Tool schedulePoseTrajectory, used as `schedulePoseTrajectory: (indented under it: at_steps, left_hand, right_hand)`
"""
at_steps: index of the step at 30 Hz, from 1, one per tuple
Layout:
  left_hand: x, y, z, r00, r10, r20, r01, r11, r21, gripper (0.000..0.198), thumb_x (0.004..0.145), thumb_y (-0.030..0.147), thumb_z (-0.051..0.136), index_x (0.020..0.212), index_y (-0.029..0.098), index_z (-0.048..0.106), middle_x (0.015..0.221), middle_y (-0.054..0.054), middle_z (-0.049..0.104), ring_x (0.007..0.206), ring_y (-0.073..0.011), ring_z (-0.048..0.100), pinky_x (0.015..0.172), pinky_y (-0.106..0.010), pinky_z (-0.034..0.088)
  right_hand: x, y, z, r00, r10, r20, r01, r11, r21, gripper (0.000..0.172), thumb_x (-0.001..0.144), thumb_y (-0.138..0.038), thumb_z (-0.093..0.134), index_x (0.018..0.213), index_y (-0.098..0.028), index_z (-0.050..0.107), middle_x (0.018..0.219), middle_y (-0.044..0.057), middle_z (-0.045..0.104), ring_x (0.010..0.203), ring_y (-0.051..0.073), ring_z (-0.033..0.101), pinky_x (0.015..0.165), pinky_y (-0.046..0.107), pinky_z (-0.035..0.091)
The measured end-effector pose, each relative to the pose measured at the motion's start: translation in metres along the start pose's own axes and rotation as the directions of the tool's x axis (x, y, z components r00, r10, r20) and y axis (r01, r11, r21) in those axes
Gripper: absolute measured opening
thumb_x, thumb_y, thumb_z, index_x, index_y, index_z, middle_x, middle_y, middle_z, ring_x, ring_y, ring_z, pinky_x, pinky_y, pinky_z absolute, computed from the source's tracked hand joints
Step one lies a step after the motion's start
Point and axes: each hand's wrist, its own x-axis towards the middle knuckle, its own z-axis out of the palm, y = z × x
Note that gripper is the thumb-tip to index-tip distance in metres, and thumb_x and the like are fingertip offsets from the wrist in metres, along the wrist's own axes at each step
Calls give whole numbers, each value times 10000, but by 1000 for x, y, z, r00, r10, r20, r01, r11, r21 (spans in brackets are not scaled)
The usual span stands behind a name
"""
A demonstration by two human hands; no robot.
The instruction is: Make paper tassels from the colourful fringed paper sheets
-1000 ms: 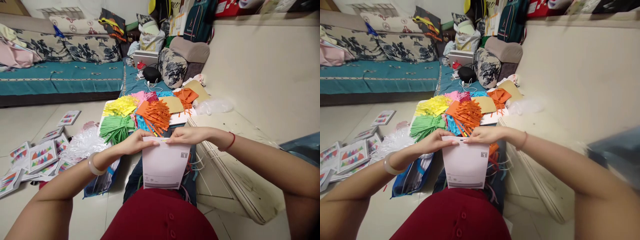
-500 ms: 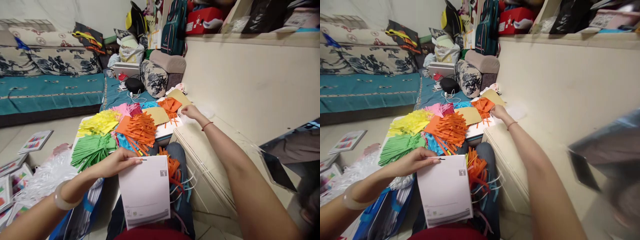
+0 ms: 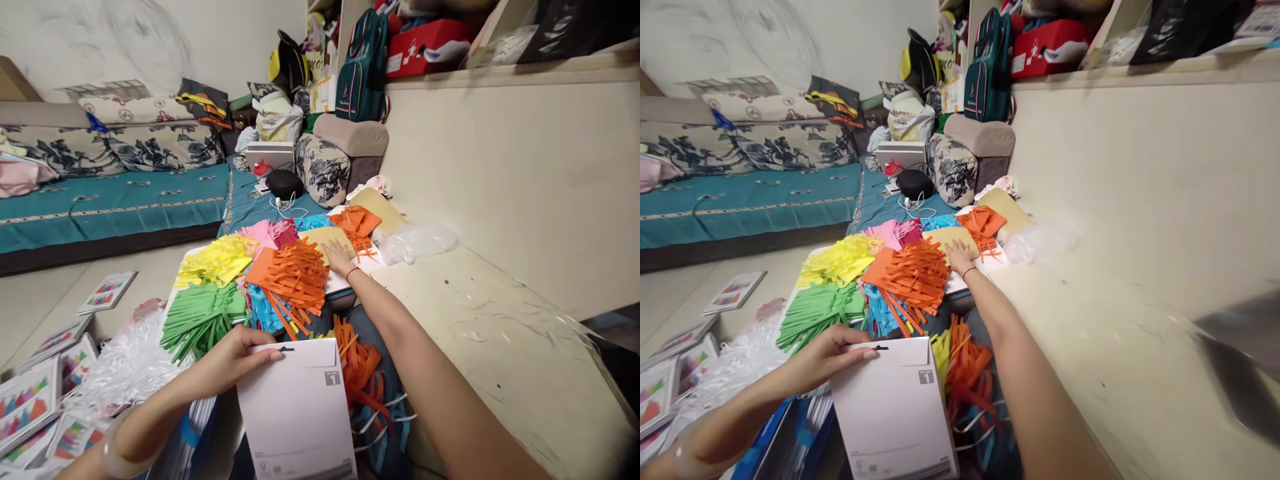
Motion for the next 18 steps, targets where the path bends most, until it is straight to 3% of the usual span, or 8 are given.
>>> schedulePoseTrajectory:
  at_steps: [3, 7, 9, 11, 13, 16, 18]
  left_hand:
    - [-3, 5, -1, 998, 49, 40, -49, 999, -5, 433, 901, 484, 483, 718, 112, 607, 656, -5, 535, 620, -101, 429, 559, -192, 332]
    - [-14, 10, -5, 992, 102, 79, -103, 995, 1, 374, 921, 447, 470, 807, 127, 626, 727, -17, 586, 673, -117, 492, 583, -191, 367]
    - [-18, 12, -5, 986, 153, 58, -154, 988, 11, 341, 923, 420, 481, 827, 135, 642, 771, -28, 610, 728, -130, 528, 645, -202, 399]
    - [-21, 15, -3, 977, 210, 16, -210, 978, -5, 305, 915, 397, 510, 850, 144, 668, 861, -50, 632, 813, -146, 560, 731, -220, 424]
    - [-22, 20, 0, 968, 252, -22, -252, 967, -25, 282, 900, 387, 540, 862, 155, 695, 1017, -82, 633, 940, -171, 577, 819, -244, 437]
    - [-24, 27, 3, 960, 279, -28, -279, 960, -26, 263, 885, 382, 568, 884, 170, 724, 1155, -110, 622, 1169, -224, 516, 956, -297, 416]
    - [-29, 31, 3, 952, 307, 7, -307, 952, -16, 253, 886, 368, 570, 926, 178, 733, 1105, -108, 668, 1241, -239, 472, 1010, -337, 391]
  right_hand:
    - [-4, 3, -5, 989, 98, -115, -101, 995, -23, 261, 927, -320, 537, 1144, -186, 591, 1216, 104, 574, 1055, 190, 581, 905, 374, 503]
    - [-17, 20, -51, 937, 169, -306, -191, 981, -44, 300, 912, -333, 564, 1140, -140, 578, 1151, 98, 595, 987, 186, 607, 849, 373, 525]
    - [-34, 22, -74, 888, 144, -437, -185, 981, -53, 326, 934, -334, 523, 1190, -134, 549, 1153, 88, 588, 997, 191, 602, 861, 393, 513]
    - [-64, 13, -81, 831, 57, -553, -125, 988, -87, 346, 990, -281, 377, 1264, -135, 528, 1150, 105, 586, 1045, 190, 572, 909, 354, 459]
    - [-105, -6, -67, 785, -64, -616, -32, 989, -143, 439, 1001, -240, 248, 1334, -132, 513, 1065, 139, 609, 1028, 185, 543, 889, 302, 414]
    - [-171, -41, -19, 748, -253, -614, 146, 964, -220, 372, 967, -289, 380, 1245, -222, 617, 625, 39, 531, 646, 153, 489, 617, 295, 380]
    - [-203, -58, 10, 572, -504, -648, 400, 860, -316, 357, 946, -265, 440, 1263, -231, 601, 534, -5, 426, 558, 149, 431, 537, 307, 313]
